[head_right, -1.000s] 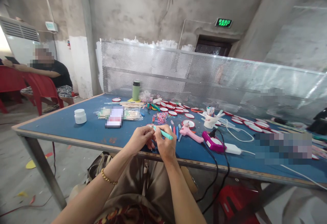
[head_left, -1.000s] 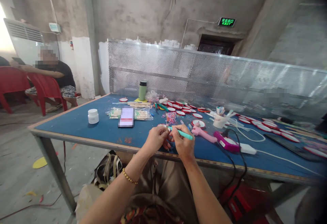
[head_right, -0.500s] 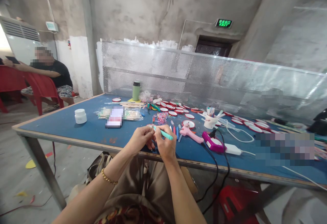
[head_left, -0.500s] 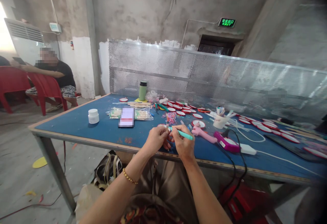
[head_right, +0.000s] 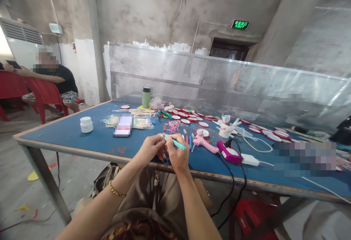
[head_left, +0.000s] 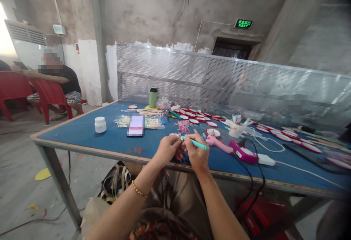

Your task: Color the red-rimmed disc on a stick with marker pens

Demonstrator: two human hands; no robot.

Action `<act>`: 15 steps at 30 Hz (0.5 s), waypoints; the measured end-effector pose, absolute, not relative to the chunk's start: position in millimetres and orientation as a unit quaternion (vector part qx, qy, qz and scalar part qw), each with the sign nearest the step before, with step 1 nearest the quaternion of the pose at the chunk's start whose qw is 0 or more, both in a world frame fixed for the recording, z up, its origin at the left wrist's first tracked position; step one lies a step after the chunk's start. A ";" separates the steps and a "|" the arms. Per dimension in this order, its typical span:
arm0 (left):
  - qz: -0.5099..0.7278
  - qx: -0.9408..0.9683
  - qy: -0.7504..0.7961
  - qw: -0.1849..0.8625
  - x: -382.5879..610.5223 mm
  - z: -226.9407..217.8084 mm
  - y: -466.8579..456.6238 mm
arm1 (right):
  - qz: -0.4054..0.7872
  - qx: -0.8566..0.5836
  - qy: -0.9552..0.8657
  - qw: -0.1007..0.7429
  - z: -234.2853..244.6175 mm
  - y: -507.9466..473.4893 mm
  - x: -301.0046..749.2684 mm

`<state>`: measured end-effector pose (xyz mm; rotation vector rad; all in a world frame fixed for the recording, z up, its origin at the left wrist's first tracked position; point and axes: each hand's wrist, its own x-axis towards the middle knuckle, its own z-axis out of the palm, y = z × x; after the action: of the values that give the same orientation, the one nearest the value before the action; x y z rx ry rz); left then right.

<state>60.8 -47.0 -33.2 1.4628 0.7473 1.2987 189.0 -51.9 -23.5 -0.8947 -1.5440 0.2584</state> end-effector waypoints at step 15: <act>0.534 0.608 0.315 0.496 60.9 -34.2 -46.2 | 0.109 -0.388 -0.670 0.623 -22.6 -52.5 188.4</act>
<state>60.9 -46.2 -34.2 1.4719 0.7631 1.2945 188.4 -52.5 -22.6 -0.8908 -1.5390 0.2510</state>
